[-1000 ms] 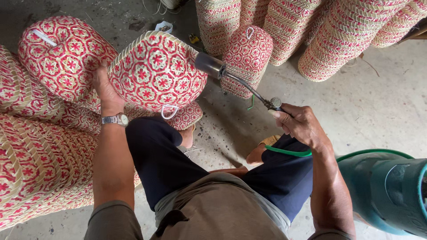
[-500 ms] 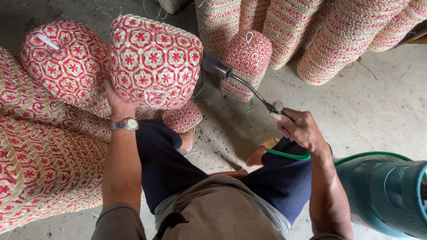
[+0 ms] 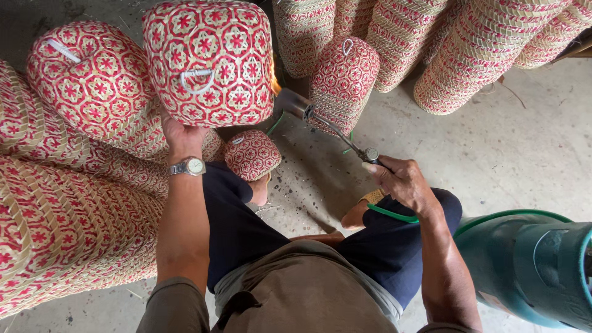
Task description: The person uses a handheld blowtorch to sear the surface of woven baskets. They hold each basket with one hand and apply the flame with the other, rotating the basket to cover different areas before placing it back on the floor.
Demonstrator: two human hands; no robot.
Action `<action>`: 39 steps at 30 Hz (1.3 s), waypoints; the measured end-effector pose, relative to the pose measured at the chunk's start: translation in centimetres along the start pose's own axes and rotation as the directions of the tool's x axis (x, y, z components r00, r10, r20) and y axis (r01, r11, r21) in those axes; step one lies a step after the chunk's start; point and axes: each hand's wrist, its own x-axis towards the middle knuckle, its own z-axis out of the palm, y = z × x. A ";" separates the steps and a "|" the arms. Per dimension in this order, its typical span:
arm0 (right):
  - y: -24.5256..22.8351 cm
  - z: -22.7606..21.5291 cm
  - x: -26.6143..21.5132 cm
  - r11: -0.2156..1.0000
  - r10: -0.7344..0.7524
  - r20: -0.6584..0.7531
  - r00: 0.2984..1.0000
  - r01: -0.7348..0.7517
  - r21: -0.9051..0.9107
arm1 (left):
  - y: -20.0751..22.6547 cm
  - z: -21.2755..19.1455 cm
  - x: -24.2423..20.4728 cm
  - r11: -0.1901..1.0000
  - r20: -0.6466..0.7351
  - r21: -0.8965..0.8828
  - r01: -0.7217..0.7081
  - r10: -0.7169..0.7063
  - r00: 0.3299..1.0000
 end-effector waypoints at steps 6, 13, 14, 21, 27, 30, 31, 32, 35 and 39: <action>0.1 0.3 0.1 0.996 0.082 -0.011 0.997 -0.082 0.032 | -0.4 -0.6 1.3 0.994 0.026 -0.099 -0.036 0.039 0.999; -0.8 1.1 0.3 0.992 -0.085 0.027 0.996 0.087 -0.089 | -1.0 -0.3 1.9 0.989 -0.018 -0.130 -0.075 0.073 0.997; -0.9 1.3 0.2 0.997 -0.027 0.002 1.000 0.027 -0.073 | -1.2 -0.4 2.1 0.988 -0.039 -0.123 -0.093 0.089 0.995; -0.6 1.7 -0.1 0.997 -0.065 0.019 0.998 0.066 -0.051 | -1.2 -1.1 2.2 0.984 -0.016 -0.078 -0.163 0.163 0.987; 0.6 0.7 0.4 1.000 0.010 0.036 0.999 -0.010 0.025 | -0.1 -4.0 3.2 0.970 0.202 0.052 -0.239 0.224 0.953; 0.7 0.5 0.8 1.000 -0.006 0.017 1.000 0.006 -0.016 | 0.6 -4.1 2.7 0.917 0.174 0.199 -0.344 0.312 0.934; 0.7 0.5 1.0 0.999 -0.027 -0.010 1.000 0.027 -0.043 | 0.9 -3.9 2.5 0.923 0.189 0.191 -0.335 0.301 0.935; 0.7 0.4 0.8 1.000 0.020 -0.010 1.000 -0.020 -0.005 | 1.2 -3.6 2.4 0.927 0.203 0.183 -0.326 0.289 0.936; 1.2 0.2 1.1 0.996 0.082 0.005 0.997 -0.082 0.027 | 1.7 -3.0 1.8 0.917 0.217 0.198 -0.347 0.305 0.928; 2.0 0.7 1.6 0.998 0.069 -0.009 0.998 -0.069 0.000 | 2.1 -2.1 1.3 0.883 0.182 0.269 -0.385 0.346 0.921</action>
